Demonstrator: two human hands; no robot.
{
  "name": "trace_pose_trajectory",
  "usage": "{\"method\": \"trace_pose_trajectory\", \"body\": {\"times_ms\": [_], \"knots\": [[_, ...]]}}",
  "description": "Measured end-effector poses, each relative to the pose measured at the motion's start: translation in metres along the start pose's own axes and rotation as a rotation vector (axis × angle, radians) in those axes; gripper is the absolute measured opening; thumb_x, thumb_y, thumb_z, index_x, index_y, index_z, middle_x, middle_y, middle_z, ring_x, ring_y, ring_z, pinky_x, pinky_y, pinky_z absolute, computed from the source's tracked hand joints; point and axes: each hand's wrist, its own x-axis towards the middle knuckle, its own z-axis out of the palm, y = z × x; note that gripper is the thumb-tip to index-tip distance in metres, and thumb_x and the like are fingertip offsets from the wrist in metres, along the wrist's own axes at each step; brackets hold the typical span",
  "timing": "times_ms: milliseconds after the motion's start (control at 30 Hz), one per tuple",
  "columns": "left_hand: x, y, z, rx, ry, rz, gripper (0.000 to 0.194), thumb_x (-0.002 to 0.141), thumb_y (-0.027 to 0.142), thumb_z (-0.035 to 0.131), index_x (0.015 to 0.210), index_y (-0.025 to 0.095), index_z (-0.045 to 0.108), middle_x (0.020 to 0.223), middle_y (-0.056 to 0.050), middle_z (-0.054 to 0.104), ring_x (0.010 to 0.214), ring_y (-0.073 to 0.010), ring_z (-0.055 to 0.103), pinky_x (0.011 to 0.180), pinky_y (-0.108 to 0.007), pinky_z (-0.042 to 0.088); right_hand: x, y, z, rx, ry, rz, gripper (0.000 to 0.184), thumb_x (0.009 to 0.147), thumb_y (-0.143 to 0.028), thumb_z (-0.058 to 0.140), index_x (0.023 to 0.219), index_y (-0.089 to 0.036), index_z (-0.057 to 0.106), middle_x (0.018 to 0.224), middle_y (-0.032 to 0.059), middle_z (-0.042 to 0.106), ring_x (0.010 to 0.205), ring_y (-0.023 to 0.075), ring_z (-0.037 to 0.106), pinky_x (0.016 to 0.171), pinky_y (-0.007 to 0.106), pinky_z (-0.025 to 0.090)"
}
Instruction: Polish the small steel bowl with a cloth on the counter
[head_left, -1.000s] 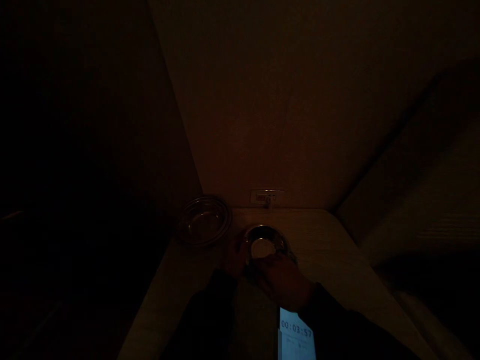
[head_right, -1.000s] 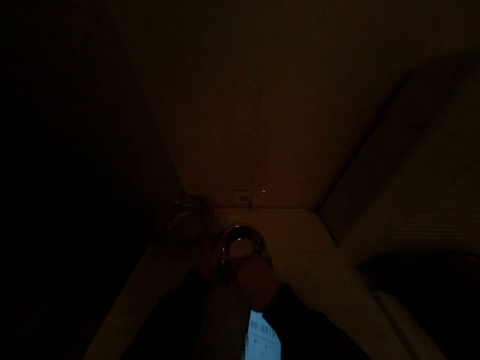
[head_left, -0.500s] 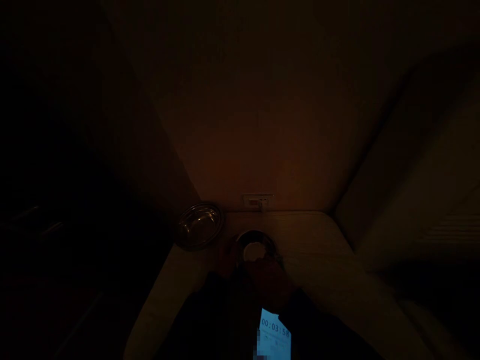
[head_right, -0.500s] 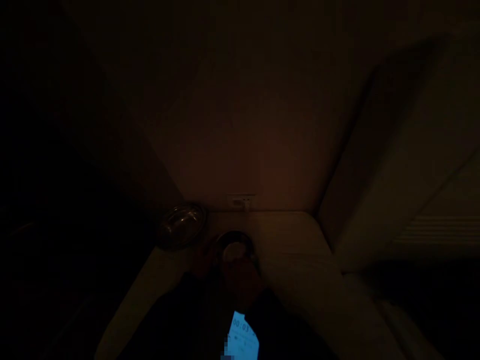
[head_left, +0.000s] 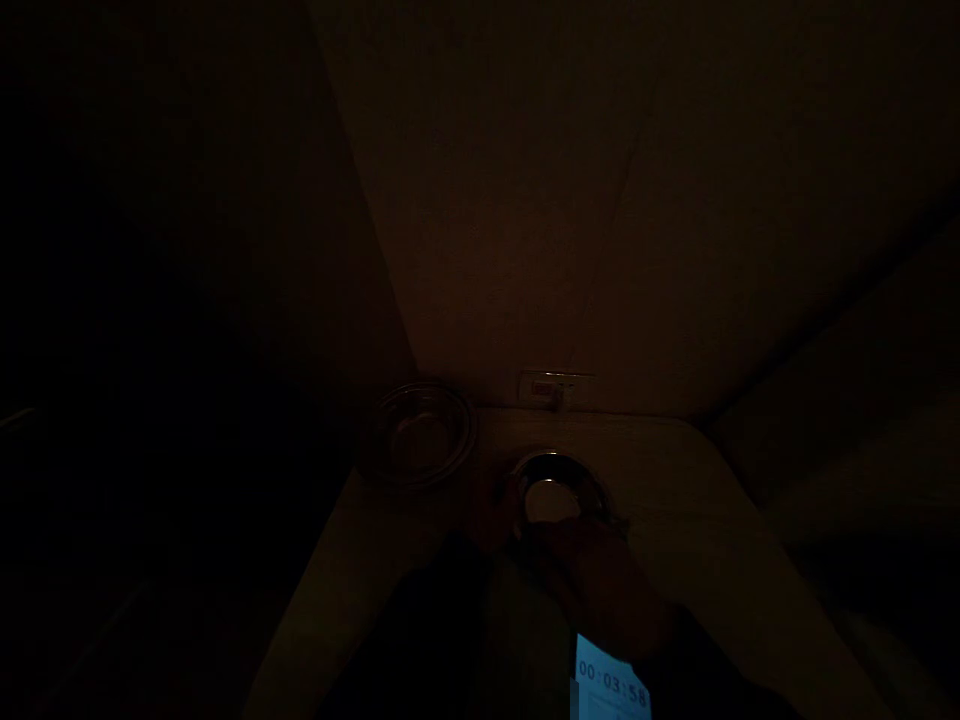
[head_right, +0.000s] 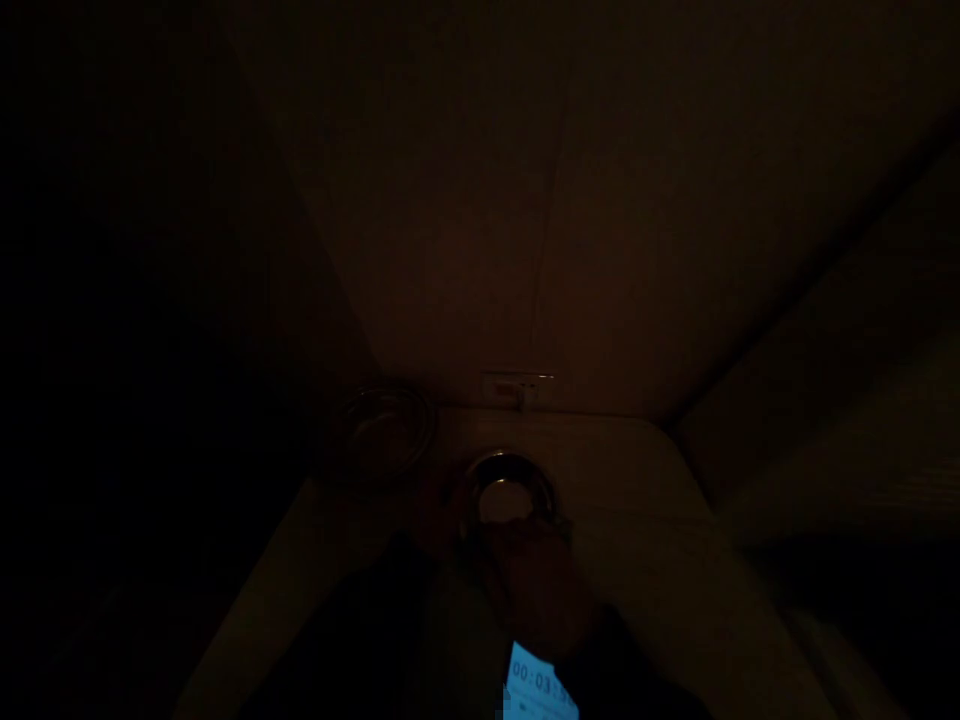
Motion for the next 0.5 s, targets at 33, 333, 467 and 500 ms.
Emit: {"method": "trace_pose_trajectory", "body": {"times_ms": [33, 333, 467, 500], "knots": [[0.000, -0.001, 0.000, -0.012, -0.004, -0.014, 0.029, 0.083, 0.026, 0.050, 0.106, 0.017, 0.065, 0.110, -0.008, 0.070, 0.103, -0.0204, 0.064, 0.091, -0.034, 0.050, 0.001, 0.000, 0.001, -0.001, 0.000, 0.002, 0.028, 0.093, -0.024, 0.041, 0.116, -0.020, 0.057, 0.107, 0.0078, 0.066, 0.096, 0.0218, 0.060, 0.086, 0.037, 0.040], [0.004, -0.005, -0.005, 0.011, -0.041, -0.022, 0.034, 0.088, 0.027, 0.043, 0.114, 0.017, 0.063, 0.120, -0.007, 0.065, 0.113, -0.0197, 0.058, 0.100, -0.034, 0.043, 0.012, -0.003, 0.002, -0.036, -0.003, 0.000, 0.029, 0.093, -0.025, 0.043, 0.118, -0.019, 0.057, 0.104, 0.0075, 0.067, 0.093, 0.0209, 0.059, 0.084, 0.037, 0.041], [0.006, -0.004, -0.007, 0.024, -0.028, -0.019, 0.034, 0.088, 0.026, 0.041, 0.112, 0.018, 0.064, 0.118, -0.007, 0.066, 0.113, -0.0202, 0.059, 0.099, -0.035, 0.044, 0.014, -0.003, 0.003, -0.040, -0.006, -0.016, 0.027, 0.093, -0.023, 0.043, 0.115, -0.019, 0.057, 0.104, 0.0077, 0.066, 0.093, 0.0223, 0.059, 0.084, 0.038, 0.040], [0.006, -0.005, -0.007, 0.028, -0.018, -0.011, 0.034, 0.088, 0.026, 0.041, 0.113, 0.017, 0.064, 0.118, -0.007, 0.066, 0.112, -0.0206, 0.059, 0.098, -0.036, 0.045, 0.015, -0.002, 0.003, -0.040, -0.009, -0.021, 0.027, 0.093, -0.024, 0.042, 0.115, -0.019, 0.057, 0.104, 0.0076, 0.066, 0.093, 0.0223, 0.059, 0.084, 0.038, 0.041]]}}
